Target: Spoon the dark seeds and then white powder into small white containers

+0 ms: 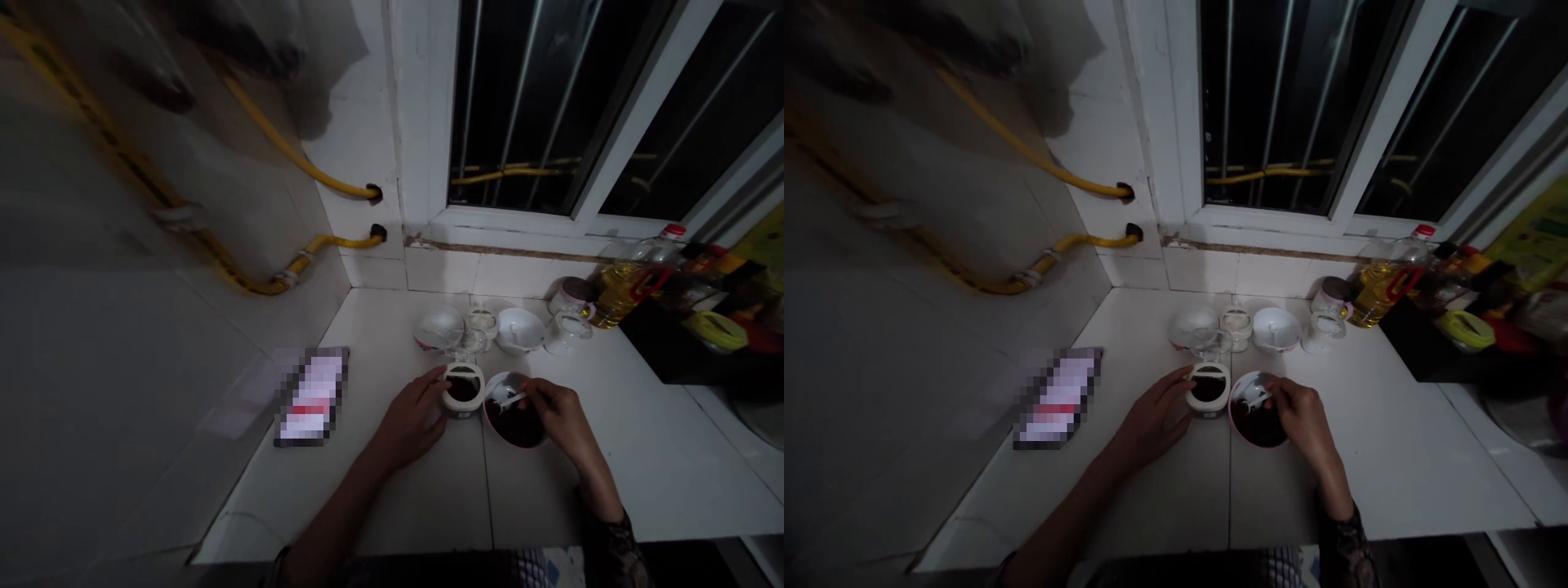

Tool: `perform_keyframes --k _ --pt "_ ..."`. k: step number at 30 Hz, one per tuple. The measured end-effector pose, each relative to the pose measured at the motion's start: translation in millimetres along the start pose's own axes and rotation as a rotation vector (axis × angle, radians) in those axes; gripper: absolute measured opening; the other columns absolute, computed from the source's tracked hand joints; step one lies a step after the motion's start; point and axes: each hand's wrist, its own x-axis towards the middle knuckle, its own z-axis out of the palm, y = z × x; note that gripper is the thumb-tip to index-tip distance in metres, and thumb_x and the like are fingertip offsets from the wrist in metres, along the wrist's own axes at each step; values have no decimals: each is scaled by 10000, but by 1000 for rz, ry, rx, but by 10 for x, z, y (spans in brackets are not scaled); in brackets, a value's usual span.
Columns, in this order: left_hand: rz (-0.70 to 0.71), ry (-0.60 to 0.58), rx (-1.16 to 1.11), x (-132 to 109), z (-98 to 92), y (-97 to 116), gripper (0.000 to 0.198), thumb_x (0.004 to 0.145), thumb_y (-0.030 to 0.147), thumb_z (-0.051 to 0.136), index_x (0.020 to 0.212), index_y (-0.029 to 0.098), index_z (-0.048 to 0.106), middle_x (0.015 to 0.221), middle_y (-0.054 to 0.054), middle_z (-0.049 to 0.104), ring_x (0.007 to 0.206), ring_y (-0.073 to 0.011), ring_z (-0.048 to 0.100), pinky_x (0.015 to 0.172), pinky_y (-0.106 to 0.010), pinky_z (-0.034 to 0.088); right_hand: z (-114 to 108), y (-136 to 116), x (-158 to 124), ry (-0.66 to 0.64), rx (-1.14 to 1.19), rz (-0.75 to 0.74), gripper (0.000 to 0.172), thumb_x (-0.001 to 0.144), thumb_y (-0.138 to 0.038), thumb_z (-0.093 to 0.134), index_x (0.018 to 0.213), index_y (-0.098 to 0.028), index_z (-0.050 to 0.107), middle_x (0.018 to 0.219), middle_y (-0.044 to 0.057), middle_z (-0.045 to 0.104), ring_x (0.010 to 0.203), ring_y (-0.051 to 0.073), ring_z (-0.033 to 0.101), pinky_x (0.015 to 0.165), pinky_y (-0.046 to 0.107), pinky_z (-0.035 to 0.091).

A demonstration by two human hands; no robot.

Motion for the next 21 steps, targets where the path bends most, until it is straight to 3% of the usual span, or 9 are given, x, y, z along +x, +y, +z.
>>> perform_keyframes --k 7,9,13,18,21 --pt "17 13 8 7 -3 9 428 842 122 574 1260 169 497 1364 -198 582 1217 -285 631 966 -424 581 -138 72 -5 113 208 135 364 761 -514 608 787 -178 745 613 60 727 646 218 634 647 309 475" --pt "15 15 8 6 0 10 427 840 119 569 1257 174 497 1364 -194 581 1215 -283 632 970 -422 580 -166 73 -9 129 264 164 368 732 -525 639 785 -176 744 593 56 714 619 209 611 603 301 452" --pt "2 3 -1 0 0 8 435 834 118 583 1256 180 501 1373 -189 574 1234 -284 618 983 -425 572 -179 56 -22 135 369 251 377 664 -525 690 774 -169 745 569 47 691 488 149 480 447 258 292" --pt "-7 -6 -18 -10 7 -4 445 841 121 585 1273 189 503 1388 -183 567 1238 -278 617 991 -430 566 -141 54 -34 134 502 322 399 589 -521 741 737 -150 735 542 39 673 399 75 294 412 241 160" --pt "-9 -8 -14 -12 15 -8 450 835 123 588 1272 191 505 1390 -182 566 1235 -279 620 984 -429 571 -132 43 -29 153 588 350 429 544 -524 780 733 -144 721 524 34 663 379 54 256 407 227 138"
